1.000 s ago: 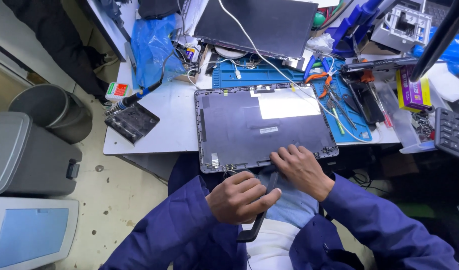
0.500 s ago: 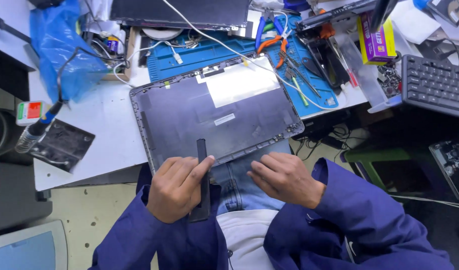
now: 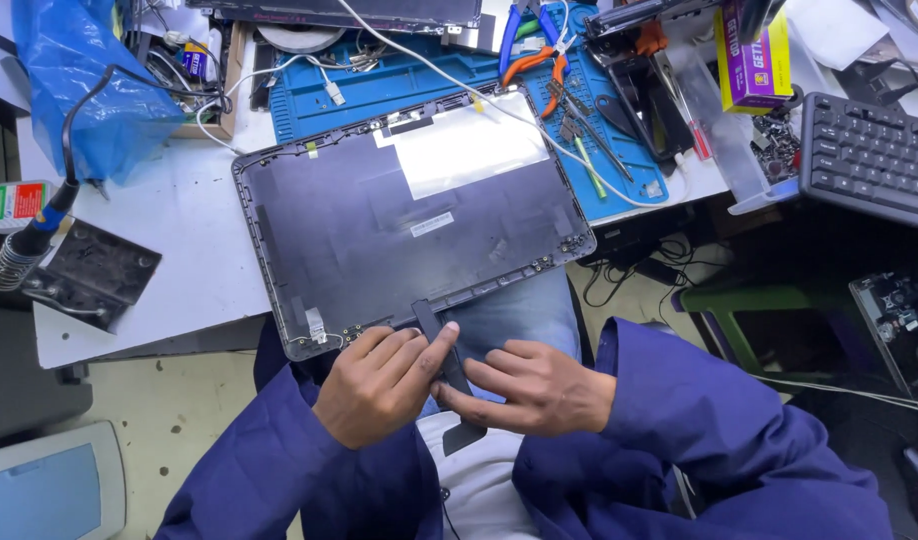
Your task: The person uses a soldering iron to work on the circuit board of a disassembled electronic device held on their lap. They then set the device down and use a screwdriver to remove a small metal bracket from the device's casing.
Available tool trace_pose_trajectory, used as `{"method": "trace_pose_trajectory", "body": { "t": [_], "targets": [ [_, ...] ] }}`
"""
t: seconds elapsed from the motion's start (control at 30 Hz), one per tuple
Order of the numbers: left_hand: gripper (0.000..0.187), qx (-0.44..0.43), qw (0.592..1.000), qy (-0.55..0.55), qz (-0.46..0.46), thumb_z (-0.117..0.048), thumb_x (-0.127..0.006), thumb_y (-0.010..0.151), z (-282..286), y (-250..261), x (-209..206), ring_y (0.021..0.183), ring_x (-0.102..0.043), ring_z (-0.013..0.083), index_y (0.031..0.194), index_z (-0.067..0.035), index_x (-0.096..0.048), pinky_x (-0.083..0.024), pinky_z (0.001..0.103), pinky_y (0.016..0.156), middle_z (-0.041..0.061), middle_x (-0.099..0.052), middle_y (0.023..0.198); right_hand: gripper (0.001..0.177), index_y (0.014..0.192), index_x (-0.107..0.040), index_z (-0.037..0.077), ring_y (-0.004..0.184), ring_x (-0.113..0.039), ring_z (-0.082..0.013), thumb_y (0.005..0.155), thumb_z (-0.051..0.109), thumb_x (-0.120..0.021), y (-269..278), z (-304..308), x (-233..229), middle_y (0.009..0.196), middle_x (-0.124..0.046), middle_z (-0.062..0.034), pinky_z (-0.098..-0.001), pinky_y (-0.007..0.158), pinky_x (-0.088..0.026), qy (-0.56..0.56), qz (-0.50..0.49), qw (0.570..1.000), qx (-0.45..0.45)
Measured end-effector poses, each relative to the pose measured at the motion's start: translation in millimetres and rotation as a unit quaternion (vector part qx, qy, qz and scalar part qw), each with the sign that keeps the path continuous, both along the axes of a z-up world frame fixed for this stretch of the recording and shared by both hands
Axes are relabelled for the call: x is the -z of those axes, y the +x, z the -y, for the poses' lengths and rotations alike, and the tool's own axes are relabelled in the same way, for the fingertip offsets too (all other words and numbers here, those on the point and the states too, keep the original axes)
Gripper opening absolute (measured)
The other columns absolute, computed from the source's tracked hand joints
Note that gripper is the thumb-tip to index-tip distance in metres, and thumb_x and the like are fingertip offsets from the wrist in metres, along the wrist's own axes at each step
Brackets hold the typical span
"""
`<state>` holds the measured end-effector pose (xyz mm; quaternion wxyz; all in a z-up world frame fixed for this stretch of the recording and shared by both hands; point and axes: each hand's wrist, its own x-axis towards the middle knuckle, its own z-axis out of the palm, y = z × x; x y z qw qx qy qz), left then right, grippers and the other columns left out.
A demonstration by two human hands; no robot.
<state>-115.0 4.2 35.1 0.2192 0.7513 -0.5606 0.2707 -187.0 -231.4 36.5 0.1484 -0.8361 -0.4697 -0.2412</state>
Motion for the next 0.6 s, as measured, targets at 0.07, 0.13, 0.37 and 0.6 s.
{"method": "trace_pose_trajectory", "body": {
  "t": [0.07,0.13,0.37,0.6],
  "targets": [
    [0.030,-0.007,1.000,0.001,-0.002,-0.007,-0.056,0.107,-0.5,-0.1,-2.2,0.084,-0.071,0.0170,0.135,0.002,-0.062,-0.059,0.034,0.078,0.003,-0.069,0.088,0.022,0.129,-0.064,0.006,0.070,-0.058,-0.0188,0.111,0.019,-0.060,1.7,5.0,-4.0,0.102,-0.067,-0.0129,-0.0317,0.057,-0.043,0.002,0.009,1.000,0.001],
    [0.033,-0.045,0.999,-0.012,-0.006,-0.020,-0.064,0.109,-0.9,0.9,-5.3,0.090,-0.075,0.0202,0.135,0.001,-0.060,-0.059,0.034,0.077,0.005,-0.076,0.094,0.028,0.138,-0.062,0.004,0.072,-0.063,-0.0180,0.110,0.005,-0.059,3.3,13.2,-8.2,0.101,-0.064,-0.0127,-0.0320,0.058,-0.045,0.018,0.036,0.998,0.057],
    [0.026,-0.113,0.993,0.030,0.002,-0.020,-0.069,0.098,-12.1,10.3,34.3,0.098,-0.073,0.0268,0.121,-0.010,-0.074,-0.057,0.037,0.081,0.008,-0.073,0.096,0.028,0.119,-0.082,0.001,0.069,-0.071,-0.0310,0.095,0.014,-0.072,21.7,82.1,-19.5,0.093,-0.077,-0.0180,-0.0397,0.061,-0.057,0.110,0.089,0.952,0.271],
    [0.021,-0.132,0.983,0.124,-0.023,-0.010,-0.066,0.095,-15.2,19.9,62.8,0.098,-0.073,0.0289,0.114,-0.012,-0.074,-0.055,0.040,0.082,0.007,-0.074,0.092,0.032,0.126,-0.081,-0.003,0.080,-0.075,-0.0319,0.109,0.022,-0.069,21.6,146.5,-13.3,0.098,-0.081,-0.0136,-0.0413,0.073,-0.059,0.099,0.124,0.910,0.384]
  ]
}}
